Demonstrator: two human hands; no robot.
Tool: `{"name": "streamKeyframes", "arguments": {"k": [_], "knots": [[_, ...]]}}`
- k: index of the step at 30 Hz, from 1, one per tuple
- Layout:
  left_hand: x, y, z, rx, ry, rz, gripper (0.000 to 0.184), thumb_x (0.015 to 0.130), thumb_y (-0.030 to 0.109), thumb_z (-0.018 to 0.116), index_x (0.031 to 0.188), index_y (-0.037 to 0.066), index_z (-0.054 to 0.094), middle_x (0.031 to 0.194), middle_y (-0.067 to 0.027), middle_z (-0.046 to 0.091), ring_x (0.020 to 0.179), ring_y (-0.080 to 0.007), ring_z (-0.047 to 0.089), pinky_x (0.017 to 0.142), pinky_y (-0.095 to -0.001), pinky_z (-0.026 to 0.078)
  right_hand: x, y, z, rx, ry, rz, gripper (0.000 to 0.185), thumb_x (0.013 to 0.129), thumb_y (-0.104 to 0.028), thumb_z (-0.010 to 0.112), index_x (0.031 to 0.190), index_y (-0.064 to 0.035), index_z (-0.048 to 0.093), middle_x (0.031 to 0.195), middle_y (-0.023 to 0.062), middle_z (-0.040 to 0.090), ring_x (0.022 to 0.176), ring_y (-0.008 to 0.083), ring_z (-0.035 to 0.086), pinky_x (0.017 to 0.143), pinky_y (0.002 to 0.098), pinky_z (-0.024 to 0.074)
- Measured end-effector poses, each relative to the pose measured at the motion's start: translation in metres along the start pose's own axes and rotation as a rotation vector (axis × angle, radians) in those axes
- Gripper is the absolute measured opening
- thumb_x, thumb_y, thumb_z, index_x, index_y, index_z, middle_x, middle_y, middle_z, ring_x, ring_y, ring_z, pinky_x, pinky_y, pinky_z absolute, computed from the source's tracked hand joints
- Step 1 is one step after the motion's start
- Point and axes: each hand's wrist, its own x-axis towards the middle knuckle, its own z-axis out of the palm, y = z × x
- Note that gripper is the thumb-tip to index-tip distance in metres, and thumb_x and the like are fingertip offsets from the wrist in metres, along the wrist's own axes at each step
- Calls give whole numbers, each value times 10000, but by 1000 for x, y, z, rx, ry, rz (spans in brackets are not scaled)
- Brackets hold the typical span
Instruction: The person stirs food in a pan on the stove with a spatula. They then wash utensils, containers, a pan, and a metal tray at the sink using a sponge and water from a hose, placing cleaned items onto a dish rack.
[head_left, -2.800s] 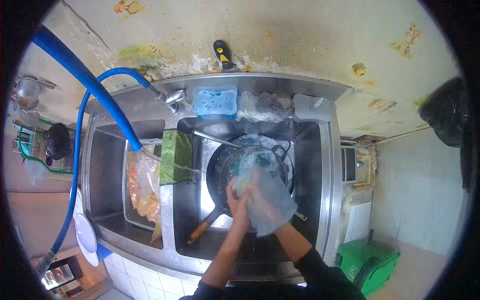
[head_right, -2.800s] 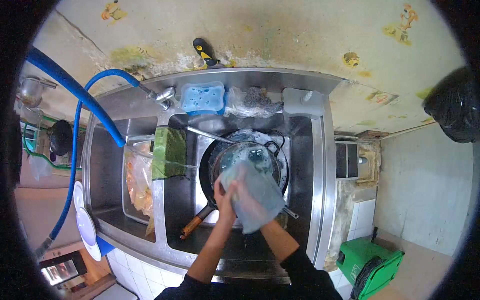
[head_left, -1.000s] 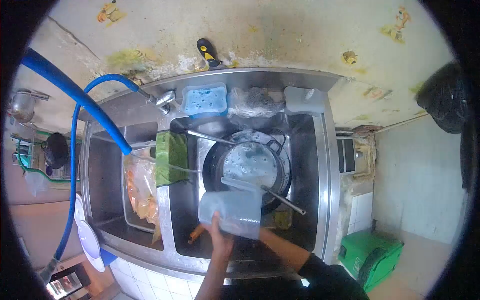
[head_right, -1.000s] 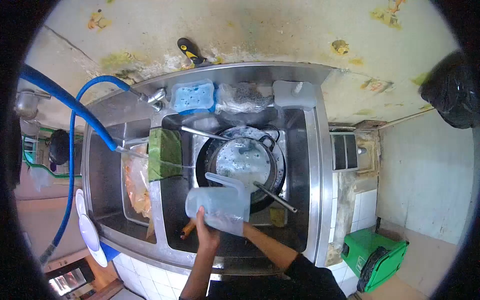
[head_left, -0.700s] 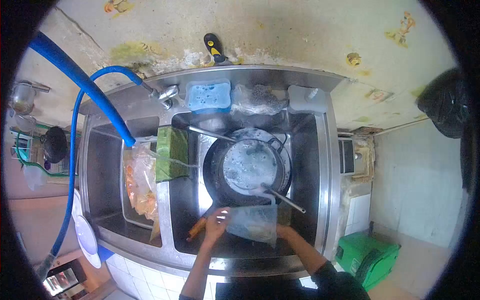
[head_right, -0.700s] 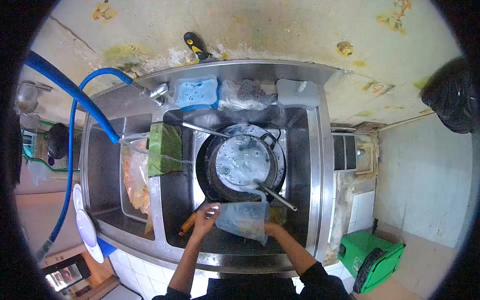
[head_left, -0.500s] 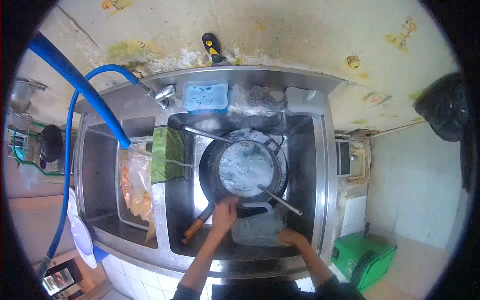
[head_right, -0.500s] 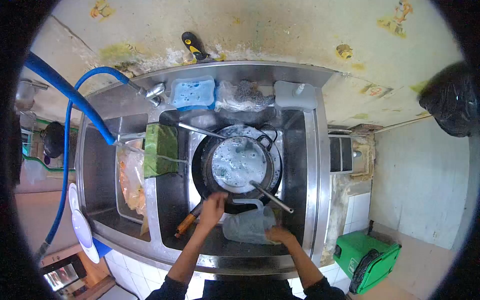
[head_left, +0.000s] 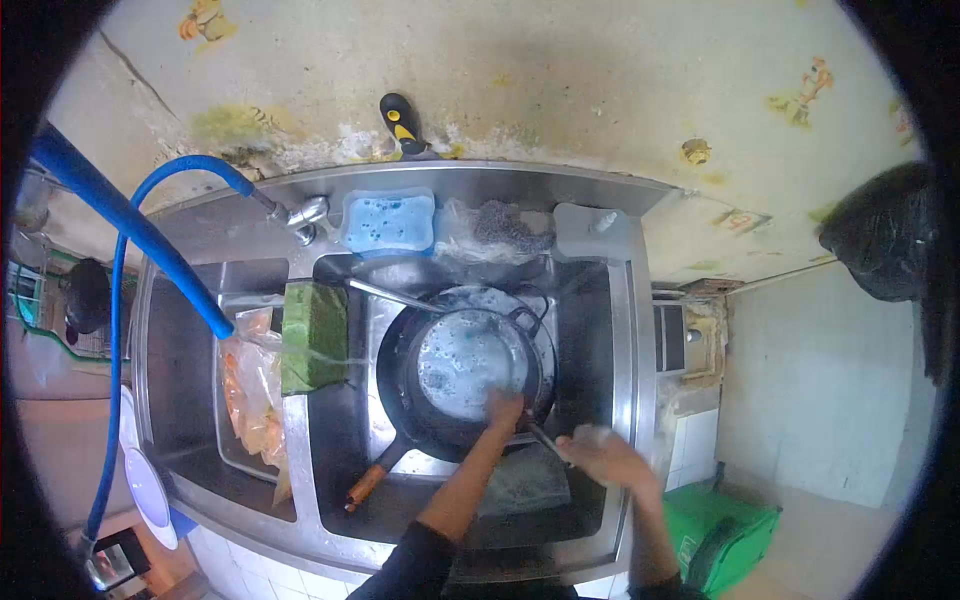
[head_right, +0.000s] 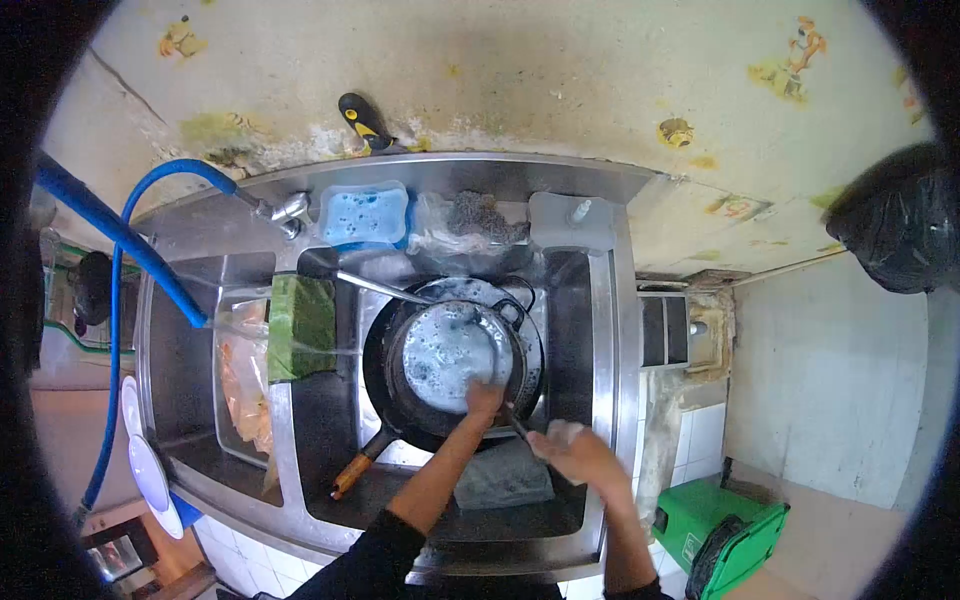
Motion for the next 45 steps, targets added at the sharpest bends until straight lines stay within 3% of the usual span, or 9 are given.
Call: {"name": "streamKeyframes", "arguments": {"k": [8,20,22,24,26,29,33,39,45], "knots": [[-6,3,-136,-1312,-1251,-768,148,867,253,448,946,129,451,524,34,330,386,-81,316,332,-208,266,51,-20,-35,172,194,-340,461,696,-296,668,1040,-45,493,925,182,545,881,265,550,777,316,425],[-92,28,-202,-589,-808,-114,365,891,337,424,1208,177,340,499,31,340,353,-58,303,310,-207,237,149,-92,78,-148,523,-1177,327,762,-244,544,1081,-171,552,1157,154,477,1069,285,460,858,427,385],[-103,36,-208,-546,-830,-88,417,886,348,429,1239,155,319,474,31,340,339,-63,304,305,-215,233,164,-115,49,-18,220,-272,325,744,-317,560,1040,-184,581,1192,161,463,1108,260,447,857,438,385],[-106,28,-207,-612,-775,-72,440,883,355,433,1235,117,317,449,29,334,324,-68,310,292,-221,230,137,-118,54,166,137,-281,307,719,-369,575,980,-211,610,1201,114,475,1111,253,453,887,468,371],[-107,38,-217,-659,-773,-50,370,889,334,429,1172,104,364,449,32,337,327,-64,318,293,-216,233,109,-101,84,-292,571,-1195,276,714,-368,581,946,-223,617,1178,43,502,1057,255,495,912,497,353],[-107,39,-218,-560,-746,-46,276,897,305,421,1080,99,405,458,35,343,336,-59,321,300,-210,237,94,-102,70,-303,505,-1348,242,725,-332,582,950,-251,614,1168,-5,511,1020,239,522,925,521,336],[-120,43,-211,-556,-736,6,188,900,283,419,930,98,404,466,33,342,336,-59,318,297,-215,240,140,-100,45,178,185,-442,289,729,-232,585,1010,-168,598,1164,82,510,1026,239,517,897,460,374],[-105,58,-218,-804,-629,-88,175,886,275,452,896,115,380,480,21,346,332,-77,316,293,-220,234,74,-102,79,10,931,-1058,324,788,-270,545,1045,-75,576,1026,152,581,974,285,541,854,317,401],[-111,32,-209,-788,-869,-104,129,893,225,446,855,116,388,498,22,349,366,-68,333,308,-211,223,151,-70,35,824,447,-679,334,798,-312,555,910,-4,618,918,135,621,896,226,584,777,282,414]]}}
